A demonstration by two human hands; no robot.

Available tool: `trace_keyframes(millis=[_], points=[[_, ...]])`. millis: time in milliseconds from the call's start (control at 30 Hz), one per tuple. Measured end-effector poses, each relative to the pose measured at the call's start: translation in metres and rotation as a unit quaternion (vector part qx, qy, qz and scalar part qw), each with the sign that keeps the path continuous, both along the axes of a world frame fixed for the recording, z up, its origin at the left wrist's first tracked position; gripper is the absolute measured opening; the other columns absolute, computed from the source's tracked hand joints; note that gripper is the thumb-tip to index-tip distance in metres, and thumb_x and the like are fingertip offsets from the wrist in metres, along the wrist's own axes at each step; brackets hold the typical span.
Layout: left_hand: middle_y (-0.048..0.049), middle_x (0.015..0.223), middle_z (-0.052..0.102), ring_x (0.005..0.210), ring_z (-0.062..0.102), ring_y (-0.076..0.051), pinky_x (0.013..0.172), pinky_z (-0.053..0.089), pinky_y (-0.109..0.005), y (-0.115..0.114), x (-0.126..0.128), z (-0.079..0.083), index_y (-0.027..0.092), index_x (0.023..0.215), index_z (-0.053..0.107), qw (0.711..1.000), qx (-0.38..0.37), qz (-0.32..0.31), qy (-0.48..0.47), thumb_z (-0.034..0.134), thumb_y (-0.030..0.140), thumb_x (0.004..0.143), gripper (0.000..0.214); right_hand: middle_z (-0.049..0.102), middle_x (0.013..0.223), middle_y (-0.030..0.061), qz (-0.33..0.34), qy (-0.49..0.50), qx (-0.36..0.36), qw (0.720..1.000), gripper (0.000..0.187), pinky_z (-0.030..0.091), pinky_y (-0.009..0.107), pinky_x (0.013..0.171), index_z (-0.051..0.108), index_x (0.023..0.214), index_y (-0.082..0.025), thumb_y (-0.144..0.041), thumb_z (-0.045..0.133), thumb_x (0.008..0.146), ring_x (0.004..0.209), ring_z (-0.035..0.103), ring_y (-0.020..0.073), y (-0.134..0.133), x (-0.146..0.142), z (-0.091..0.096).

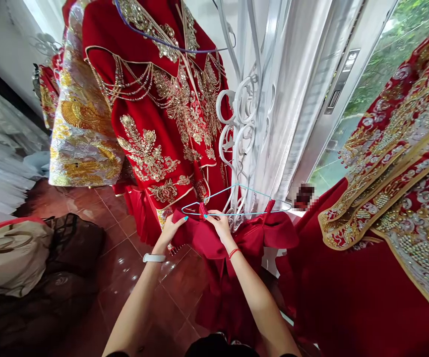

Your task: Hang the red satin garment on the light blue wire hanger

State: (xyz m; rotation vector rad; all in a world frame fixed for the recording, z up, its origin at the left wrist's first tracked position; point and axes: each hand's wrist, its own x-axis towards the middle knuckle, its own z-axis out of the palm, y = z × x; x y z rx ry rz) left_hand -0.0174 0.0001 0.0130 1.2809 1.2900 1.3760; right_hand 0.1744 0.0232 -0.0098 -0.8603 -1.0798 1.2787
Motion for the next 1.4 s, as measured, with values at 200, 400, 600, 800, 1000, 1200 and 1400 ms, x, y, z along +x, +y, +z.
trace_keyframes(millis=[200,400,600,800,1000,1200,1400], points=[[-0.0023,0.077,0.069,0.068,0.061,-0.017,0.062,0.051,-0.027,0.012,-0.010,0.042,0.015,0.084,0.064,0.985,0.016,-0.117,0.124,0.077,0.050,0.067,0.041,0.076,0.086,0.0041,-0.005,0.004,0.009,1.000,0.028,0.052,0.036,0.085,0.074,0.081,-0.021,-0.040,0.080,0.061,0.085,0.068,0.0217,-0.002,0.001,0.001],[-0.0015,0.077,0.070,0.074,0.062,-0.018,0.070,0.053,-0.029,0.031,0.000,0.084,0.014,0.088,0.068,0.932,0.050,-0.269,0.239,0.073,0.049,0.073,0.038,0.077,0.088,0.0051,-0.020,-0.024,0.024,0.999,0.024,0.052,0.037,0.086,0.075,0.081,-0.021,-0.038,0.076,0.063,0.088,0.068,0.0231,-0.001,0.002,-0.004],[-0.0005,0.081,0.069,0.076,0.061,-0.018,0.075,0.051,-0.030,0.036,0.031,0.112,0.015,0.093,0.069,0.861,0.096,-0.318,0.386,0.072,0.051,0.075,0.040,0.077,0.088,0.0061,-0.027,-0.058,0.044,0.997,0.021,0.052,0.040,0.090,0.076,0.079,-0.022,-0.037,0.072,0.065,0.089,0.070,0.0244,0.008,0.008,-0.010],[-0.0039,0.089,0.071,0.083,0.063,-0.021,0.080,0.051,-0.032,0.029,0.043,0.091,0.017,0.100,0.068,0.881,0.118,-0.237,0.393,0.070,0.048,0.078,0.038,0.078,0.092,0.0060,-0.013,-0.071,0.039,0.997,0.023,0.050,0.042,0.096,0.077,0.080,-0.023,-0.041,0.072,0.068,0.093,0.070,0.0246,0.006,0.016,-0.010],[-0.0039,0.082,0.073,0.082,0.064,-0.023,0.080,0.051,-0.032,0.028,0.051,0.072,0.018,0.085,0.072,0.939,0.095,-0.174,0.283,0.076,0.041,0.071,0.027,0.076,0.111,0.0058,-0.034,-0.098,0.057,0.993,0.032,0.047,0.043,0.104,0.077,0.101,-0.024,-0.044,0.065,0.080,0.108,0.067,0.0254,-0.031,0.028,-0.006],[-0.0074,0.109,0.073,0.104,0.064,-0.029,0.098,0.048,-0.038,0.034,0.045,0.078,0.021,0.107,0.071,0.944,0.094,-0.177,0.261,0.082,0.040,0.066,0.047,0.076,0.105,0.0096,-0.193,-0.141,0.087,0.967,0.024,0.053,0.041,0.094,0.074,0.099,-0.021,-0.028,0.060,0.080,0.099,0.069,0.0247,-0.073,0.099,0.013],[-0.0100,0.135,0.057,0.130,0.049,-0.027,0.114,0.035,-0.043,-0.002,0.079,0.078,0.022,0.129,0.057,0.907,0.285,-0.080,0.298,0.069,0.025,0.077,0.054,0.073,0.109,0.0133,-0.420,-0.183,0.096,0.884,0.039,0.051,0.043,0.096,0.069,0.107,-0.017,-0.035,0.066,0.073,0.101,0.068,0.0239,-0.060,0.240,0.009]])
